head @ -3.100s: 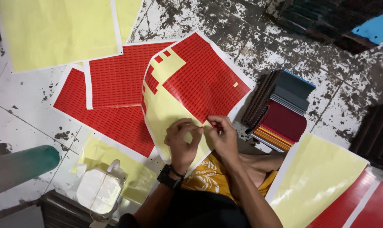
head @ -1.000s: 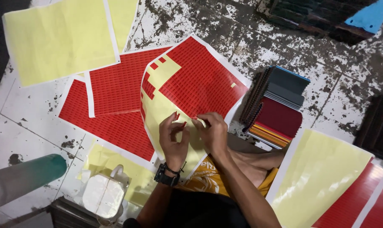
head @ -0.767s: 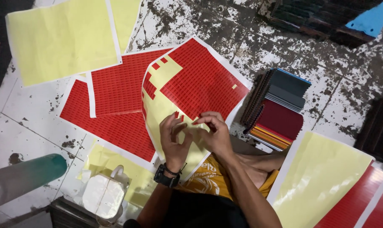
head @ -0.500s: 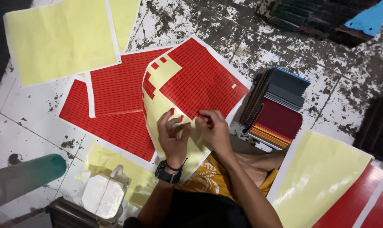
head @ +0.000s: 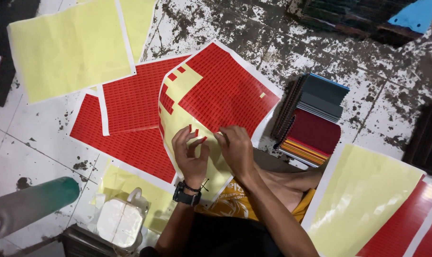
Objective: The person sits on the floor and assembles notebooks by hand. They peel red adhesive strips from a backing sheet and apply them to the spine of a stack of blue notebook covers. The person repeats this process, handling multiple adhesive strips and notebook covers.
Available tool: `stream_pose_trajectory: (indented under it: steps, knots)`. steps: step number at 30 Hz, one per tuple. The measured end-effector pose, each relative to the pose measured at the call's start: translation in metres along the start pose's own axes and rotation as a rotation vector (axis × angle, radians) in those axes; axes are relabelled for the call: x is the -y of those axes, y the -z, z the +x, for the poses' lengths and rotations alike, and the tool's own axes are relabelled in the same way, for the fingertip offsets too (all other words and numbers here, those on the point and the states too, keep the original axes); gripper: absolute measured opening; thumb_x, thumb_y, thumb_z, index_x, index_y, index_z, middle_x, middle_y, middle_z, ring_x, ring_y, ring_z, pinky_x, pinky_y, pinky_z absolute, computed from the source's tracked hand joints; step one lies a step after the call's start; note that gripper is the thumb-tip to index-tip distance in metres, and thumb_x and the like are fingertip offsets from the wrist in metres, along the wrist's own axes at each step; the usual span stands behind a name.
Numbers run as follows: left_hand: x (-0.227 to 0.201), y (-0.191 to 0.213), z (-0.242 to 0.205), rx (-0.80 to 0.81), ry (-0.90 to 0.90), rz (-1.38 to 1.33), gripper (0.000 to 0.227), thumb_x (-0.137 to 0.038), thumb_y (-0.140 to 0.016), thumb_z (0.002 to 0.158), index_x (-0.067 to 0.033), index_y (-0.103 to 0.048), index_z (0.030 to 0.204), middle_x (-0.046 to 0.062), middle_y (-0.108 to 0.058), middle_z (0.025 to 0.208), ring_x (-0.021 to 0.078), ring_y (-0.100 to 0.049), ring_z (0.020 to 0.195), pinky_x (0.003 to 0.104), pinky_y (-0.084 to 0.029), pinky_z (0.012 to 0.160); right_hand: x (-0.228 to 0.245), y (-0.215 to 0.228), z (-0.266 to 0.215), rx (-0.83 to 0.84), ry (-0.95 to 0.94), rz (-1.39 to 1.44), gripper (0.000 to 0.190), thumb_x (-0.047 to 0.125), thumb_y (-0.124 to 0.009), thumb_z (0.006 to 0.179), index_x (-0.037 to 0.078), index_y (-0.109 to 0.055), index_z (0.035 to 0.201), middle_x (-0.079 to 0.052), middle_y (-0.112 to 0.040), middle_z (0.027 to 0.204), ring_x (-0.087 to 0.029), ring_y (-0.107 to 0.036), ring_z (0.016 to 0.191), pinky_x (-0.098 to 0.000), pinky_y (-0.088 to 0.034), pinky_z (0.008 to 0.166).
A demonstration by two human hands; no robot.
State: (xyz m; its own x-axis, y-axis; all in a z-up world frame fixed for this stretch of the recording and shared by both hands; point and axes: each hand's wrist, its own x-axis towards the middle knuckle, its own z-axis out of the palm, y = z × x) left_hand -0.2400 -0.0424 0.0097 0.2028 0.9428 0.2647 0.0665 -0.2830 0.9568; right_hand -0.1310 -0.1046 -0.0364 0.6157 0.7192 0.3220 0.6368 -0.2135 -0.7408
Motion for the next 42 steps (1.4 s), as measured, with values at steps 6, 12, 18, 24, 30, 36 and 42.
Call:
stream_pose_trajectory:
  steps: [6, 12, 18, 24, 30, 36, 42]
  knots:
    - [0.001, 0.002, 0.0, 0.012, -0.011, 0.003, 0.058, 0.009, -0.075, 0.079, 0.0007, -0.057, 0.133, 0.015, -0.052, 0.131, 0.0227, -0.066, 0.1, 0.031, -0.066, 0.077, -0.016, 0.003, 0.002, 0.131, 0.159, -0.198, 0.03, 0.042, -0.073, 0.094, 0.014, -0.074, 0.105, -0.005, -0.07, 0.094, -0.024, -0.07, 0.091, -0.0345, -0.058, 0.077]
    - [0.001, 0.003, 0.0, 0.038, -0.023, 0.02, 0.054, 0.003, -0.075, 0.084, -0.0007, -0.057, 0.134, 0.015, -0.052, 0.13, 0.0224, -0.066, 0.102, 0.032, -0.065, 0.078, 0.005, 0.022, 0.023, 0.119, 0.33, -0.338, 0.013, 0.031, -0.066, 0.099, 0.019, -0.069, 0.099, -0.001, -0.06, 0.078, -0.023, -0.067, 0.072, -0.0341, -0.058, 0.064]
    - [-0.007, 0.003, 0.001, 0.018, 0.069, -0.056, 0.052, 0.006, -0.069, 0.085, -0.0025, -0.054, 0.135, 0.014, -0.049, 0.135, 0.0228, -0.066, 0.106, 0.031, -0.063, 0.08, -0.015, 0.002, 0.012, 0.003, 0.051, 0.014, 0.01, 0.033, -0.072, 0.098, 0.024, -0.072, 0.095, 0.005, -0.061, 0.08, -0.017, -0.067, 0.074, -0.0283, -0.057, 0.065]
    - [-0.041, -0.01, 0.01, -0.18, 0.305, -0.31, 0.046, -0.028, -0.055, 0.103, -0.0007, -0.049, 0.14, 0.018, -0.044, 0.137, 0.0236, -0.06, 0.113, 0.039, -0.063, 0.087, 0.026, 0.007, -0.018, -0.064, 0.226, 0.171, 0.011, 0.028, -0.069, 0.096, 0.019, -0.075, 0.093, -0.003, -0.065, 0.08, -0.026, -0.067, 0.073, -0.0351, -0.057, 0.064]
    - [-0.032, -0.008, 0.02, -0.211, 0.412, -0.496, 0.052, -0.042, -0.052, 0.099, -0.0072, -0.044, 0.137, 0.014, -0.044, 0.136, 0.0218, -0.056, 0.11, 0.038, -0.06, 0.086, 0.086, 0.041, -0.007, -0.044, 0.251, 0.538, 0.018, 0.022, -0.068, 0.097, 0.009, -0.078, 0.105, -0.009, -0.075, 0.097, -0.032, -0.069, 0.077, -0.0389, -0.06, 0.074]
    - [-0.033, -0.003, 0.021, -0.228, 0.396, -0.39, 0.039, -0.034, -0.039, 0.103, -0.0107, -0.047, 0.134, 0.013, -0.042, 0.134, 0.0223, -0.056, 0.111, 0.038, -0.061, 0.084, 0.011, 0.018, 0.027, 0.103, 0.182, -0.005, 0.034, 0.024, -0.086, 0.08, 0.005, -0.075, 0.106, -0.012, -0.069, 0.096, -0.032, -0.07, 0.088, -0.0402, -0.06, 0.075]
    - [-0.015, 0.001, 0.016, -0.196, 0.36, -0.347, 0.038, -0.023, -0.044, 0.101, -0.0091, -0.048, 0.136, 0.014, -0.045, 0.133, 0.0227, -0.058, 0.111, 0.039, -0.063, 0.085, 0.008, 0.022, 0.037, 0.167, 0.143, 0.078, 0.013, 0.024, -0.079, 0.093, 0.011, -0.079, 0.094, -0.007, -0.071, 0.087, -0.029, -0.071, 0.082, -0.0371, -0.061, 0.073]
